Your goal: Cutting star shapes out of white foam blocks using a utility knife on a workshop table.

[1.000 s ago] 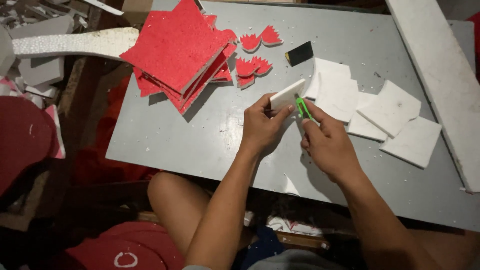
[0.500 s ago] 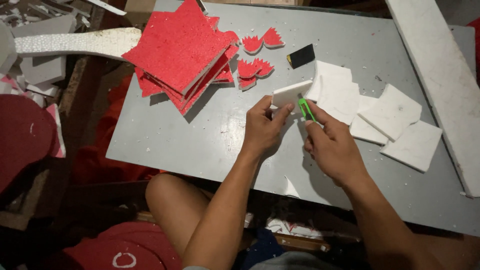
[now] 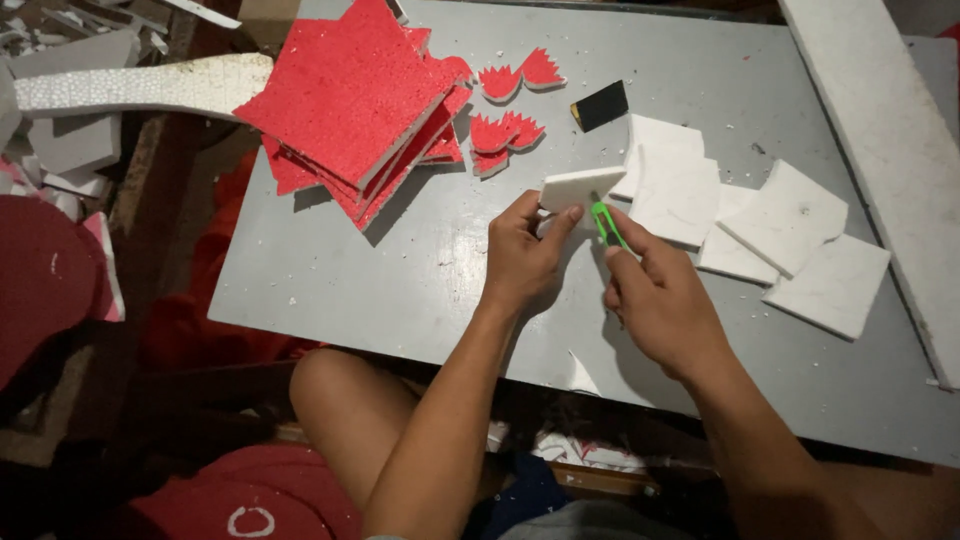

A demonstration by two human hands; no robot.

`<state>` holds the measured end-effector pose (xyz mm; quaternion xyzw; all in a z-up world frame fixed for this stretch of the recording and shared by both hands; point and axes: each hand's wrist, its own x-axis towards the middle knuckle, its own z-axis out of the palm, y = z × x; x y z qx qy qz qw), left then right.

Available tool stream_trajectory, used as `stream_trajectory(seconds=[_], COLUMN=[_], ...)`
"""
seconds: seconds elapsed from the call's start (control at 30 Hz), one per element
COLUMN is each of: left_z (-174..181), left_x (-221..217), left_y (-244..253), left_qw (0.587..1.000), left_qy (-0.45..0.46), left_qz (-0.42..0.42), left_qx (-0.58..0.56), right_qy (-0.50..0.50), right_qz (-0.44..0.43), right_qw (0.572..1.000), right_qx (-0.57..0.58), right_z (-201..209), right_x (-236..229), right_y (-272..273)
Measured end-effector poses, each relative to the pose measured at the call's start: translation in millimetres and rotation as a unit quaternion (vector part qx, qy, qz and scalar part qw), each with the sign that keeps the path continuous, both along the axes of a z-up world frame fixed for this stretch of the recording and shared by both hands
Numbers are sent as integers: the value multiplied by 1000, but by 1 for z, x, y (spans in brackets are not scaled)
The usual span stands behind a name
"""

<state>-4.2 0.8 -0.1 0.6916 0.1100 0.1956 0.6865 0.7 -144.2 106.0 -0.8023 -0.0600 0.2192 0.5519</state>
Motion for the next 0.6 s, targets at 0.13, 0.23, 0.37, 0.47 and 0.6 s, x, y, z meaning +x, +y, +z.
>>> stream_trajectory(seconds=[0.13,0.23,0.37,0.47,0.6], left_z=[-3,-16,-13,-4,-11], left_x=[0,5,1,3,5], left_y=[-1,3,1,0,5], left_qw=[1000,1000,1000,1000,999], left_qy=[-6,-15,-8,-24,-24], left_qz=[-12,-6,-7,2,4], left_qx=[20,25,18,16,39], right_qy=[10,18,23,21,29], right_qz=[-6,-6,-6,3,4], right_qw=[1000,1000,1000,1000,1000], right_qx=[11,19,18,8,8], right_z=[-11,-2,-3,-2,0], right_x=[7,5,-1,6,2], right_y=[0,5,2,6,6])
